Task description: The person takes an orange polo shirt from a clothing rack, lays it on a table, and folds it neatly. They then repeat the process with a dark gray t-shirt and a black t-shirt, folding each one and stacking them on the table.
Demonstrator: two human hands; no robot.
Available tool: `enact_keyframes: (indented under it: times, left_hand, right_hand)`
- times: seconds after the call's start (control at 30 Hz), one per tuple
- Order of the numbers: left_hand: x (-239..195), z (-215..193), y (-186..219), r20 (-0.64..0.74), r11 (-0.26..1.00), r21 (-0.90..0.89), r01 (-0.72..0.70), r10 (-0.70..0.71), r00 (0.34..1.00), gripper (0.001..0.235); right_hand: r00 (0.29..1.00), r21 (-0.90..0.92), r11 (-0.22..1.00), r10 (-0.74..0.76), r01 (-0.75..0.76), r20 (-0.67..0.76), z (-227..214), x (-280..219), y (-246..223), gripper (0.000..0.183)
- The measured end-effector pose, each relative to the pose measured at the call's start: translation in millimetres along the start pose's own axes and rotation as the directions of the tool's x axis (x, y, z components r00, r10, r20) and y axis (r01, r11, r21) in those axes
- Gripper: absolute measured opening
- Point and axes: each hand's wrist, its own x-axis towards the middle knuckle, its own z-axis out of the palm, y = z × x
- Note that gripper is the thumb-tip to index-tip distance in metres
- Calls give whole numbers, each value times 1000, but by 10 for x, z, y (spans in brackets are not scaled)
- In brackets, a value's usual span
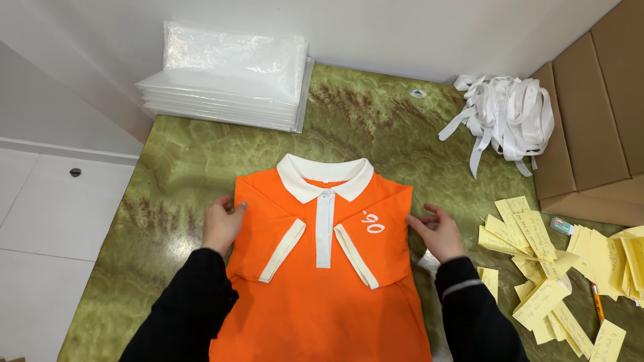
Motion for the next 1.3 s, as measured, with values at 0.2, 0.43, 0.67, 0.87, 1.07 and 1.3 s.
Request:
enact_keyframes:
  times: [0.2,0.43,0.67,0.87,1.07,1.3]
  left_hand:
    - [493,213,74,79,991,-122,54,-45,996,62]
    - [54,-332,462,136,880,-471,-58,138,981,35]
    - [-330,-1023,-12,313,895,-121,-429,445,839,28]
    - [-458,-903,92,364,940,-6,-341,319,875,30]
    - [-117,-458,99,481,840,235,-490,337,809,69]
    - [-605,-802,72,388,708,217,-672,569,725,25]
  right_hand:
    - [997,477,879,-47,10,64,300,183,-414,69]
    - [996,584,811,-24,-34,90,179,337,-194,41]
    - [864,314,869,-457,383,211,-299,-309,215,28]
    - [915,206,936,-330,285,233,-288,-513,29,43]
    - [849,-5,893,-427,451,312,106,-159,-105,64]
    - [773,-215,744,-591,633,229,-92,-525,-4,16]
